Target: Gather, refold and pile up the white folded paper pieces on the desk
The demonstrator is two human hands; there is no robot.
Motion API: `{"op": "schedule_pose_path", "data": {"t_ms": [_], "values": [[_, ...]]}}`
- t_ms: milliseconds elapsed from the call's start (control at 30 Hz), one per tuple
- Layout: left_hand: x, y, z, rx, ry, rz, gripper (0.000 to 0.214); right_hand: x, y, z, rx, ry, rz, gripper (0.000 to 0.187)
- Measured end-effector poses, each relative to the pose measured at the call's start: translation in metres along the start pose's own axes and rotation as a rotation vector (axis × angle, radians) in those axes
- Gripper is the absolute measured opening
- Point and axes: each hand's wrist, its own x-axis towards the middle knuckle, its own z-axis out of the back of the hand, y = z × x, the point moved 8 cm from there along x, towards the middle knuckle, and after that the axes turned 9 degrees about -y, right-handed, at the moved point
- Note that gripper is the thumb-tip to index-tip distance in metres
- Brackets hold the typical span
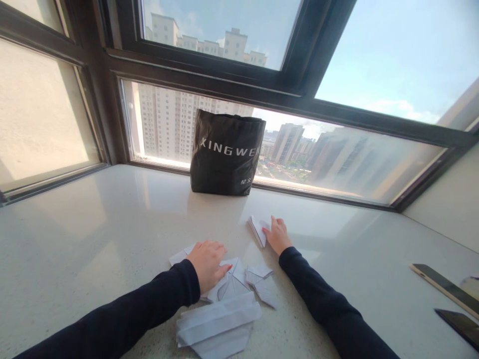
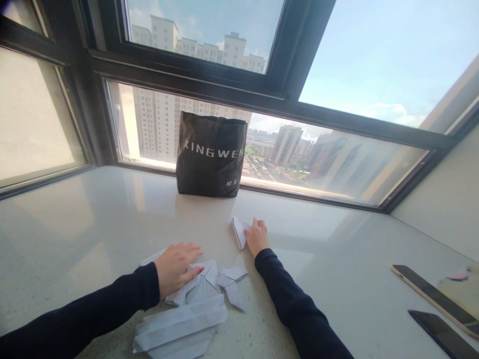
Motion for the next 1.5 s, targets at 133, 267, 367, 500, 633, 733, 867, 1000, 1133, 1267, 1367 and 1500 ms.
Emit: {"op": "schedule_pose_path", "data": {"t_ms": [133,267,367,500,633,733,867,1000,1133,1267,1367,1500], "values": [[0.002,0.005,0.001,-0.049,0.004,-0.005,0.028,-0.005,0.011,0.036,0.043,-0.072,0.041,0.036],[-0.004,0.000,-0.002,-0.111,0.036,-0.047,0.031,-0.046,0.049,0.054,0.175,0.104,0.254,0.027],[-0.015,-0.010,-0.009,-0.162,0.082,-0.118,0.041,-0.091,0.080,0.052,0.269,0.341,0.423,0.022],[-0.029,-0.013,-0.015,-0.163,0.153,-0.179,0.044,-0.120,0.089,0.053,0.236,0.510,0.339,0.014],[-0.036,-0.007,-0.010,-0.167,0.178,-0.218,0.045,-0.127,0.106,0.071,0.238,0.514,0.364,0.013],[-0.036,-0.003,0.001,-0.190,0.148,-0.205,0.035,-0.135,0.123,0.077,0.268,0.556,0.432,0.023],[-0.033,-0.003,0.024,-0.225,0.064,-0.162,0.024,-0.143,0.131,0.074,0.252,0.600,0.469,0.026],[-0.042,-0.004,0.038,-0.205,0.144,-0.129,0.031,-0.149,0.136,0.072,0.298,0.619,0.490,0.029],[-0.059,-0.015,0.036,-0.224,0.326,-0.160,0.042,-0.162,0.137,0.059,0.202,0.710,0.465,0.055],[-0.066,-0.018,0.033,-0.125,0.386,-0.146,0.041,-0.171,0.137,0.048,0.152,0.804,0.408,0.047],[-0.073,-0.011,0.025,-0.009,0.462,-0.081,0.046,-0.173,0.137,0.044,0.164,0.834,0.394,0.044],[-0.083,-0.004,0.015,0.163,0.552,-0.007,0.047,-0.174,0.138,0.043,0.186,0.828,0.403,0.039]]}}
